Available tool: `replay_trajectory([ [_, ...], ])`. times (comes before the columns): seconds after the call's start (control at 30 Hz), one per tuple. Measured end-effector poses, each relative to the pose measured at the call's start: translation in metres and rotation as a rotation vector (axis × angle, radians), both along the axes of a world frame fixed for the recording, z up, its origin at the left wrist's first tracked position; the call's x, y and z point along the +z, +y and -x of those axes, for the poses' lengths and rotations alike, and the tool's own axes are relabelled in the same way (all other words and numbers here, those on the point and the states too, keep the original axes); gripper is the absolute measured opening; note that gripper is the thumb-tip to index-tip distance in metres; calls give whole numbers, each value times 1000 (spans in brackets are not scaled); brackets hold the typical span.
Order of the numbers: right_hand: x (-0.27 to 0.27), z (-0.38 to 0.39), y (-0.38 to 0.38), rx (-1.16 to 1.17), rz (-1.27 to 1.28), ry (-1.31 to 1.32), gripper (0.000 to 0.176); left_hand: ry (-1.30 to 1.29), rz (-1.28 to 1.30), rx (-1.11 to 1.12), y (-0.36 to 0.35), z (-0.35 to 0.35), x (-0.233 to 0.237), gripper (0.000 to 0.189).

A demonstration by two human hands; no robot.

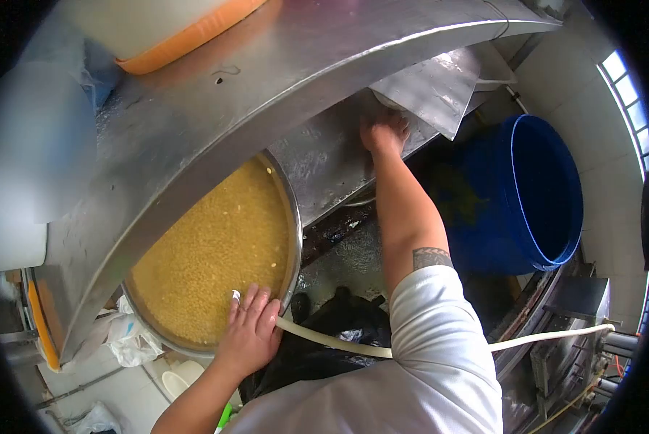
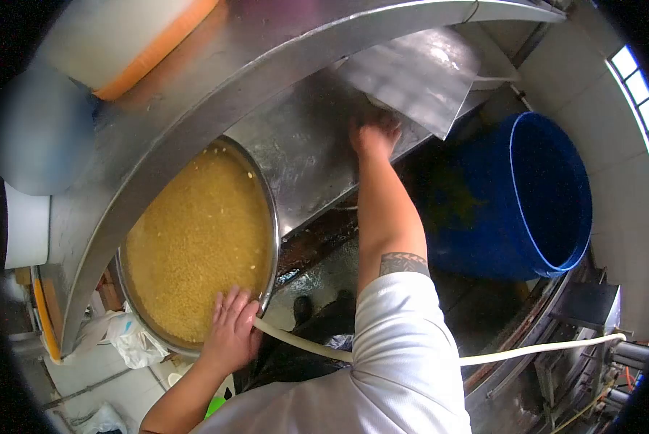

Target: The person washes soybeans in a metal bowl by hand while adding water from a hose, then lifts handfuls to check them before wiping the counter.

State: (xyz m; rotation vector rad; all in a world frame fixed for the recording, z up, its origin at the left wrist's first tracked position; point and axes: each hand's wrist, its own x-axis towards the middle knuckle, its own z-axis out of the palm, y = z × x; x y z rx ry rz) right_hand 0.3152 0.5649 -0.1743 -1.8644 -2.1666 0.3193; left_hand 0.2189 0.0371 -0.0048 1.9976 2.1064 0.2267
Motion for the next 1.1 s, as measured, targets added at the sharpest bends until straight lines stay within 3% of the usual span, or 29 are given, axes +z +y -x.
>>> replay_trajectory([
  [0.4, -24, 14, 4, -77, -87, -50, 73, -20, -41, -1, 1, -3, -3, 59],
  [0.47, 13, 22, -17, 267, 19, -118, 59, -20, -36, -12, 3, -2, -1, 61],
  [0.5, 7, 35, -16, 263, 21, -115, 59, -17, -23, -19, 4, -1, 0, 62],
  [0.57, -20, 62, -12, 402, -204, 225, 47, -16, -12, -24, 3, -2, 0, 63],
  [0.67, -23, 90, -2, 603, -144, 207, 42, -20, -4, -22, 3, -1, 0, 65],
  [0.77, -30, 98, 2, 685, -151, 79, 38, -25, -6, -20, 2, -1, 2, 65],
  [0.9, -24, 66, -11, 713, -185, 114, 33, -21, -28, -7, 3, -2, 0, 62],
  [0.97, -26, 36, -9, 375, -321, 354, 32, -29, -37, 3, 1, -1, -4, 61],
  [1.03, -18, 7, -1, 199, -266, 310, 28, -29, -38, 7, 0, -2, -5, 60],
  [1.1, -11, -9, 14, 189, -123, 126, 31, -33, -54, 4, 3, -2, -1, 57],
])
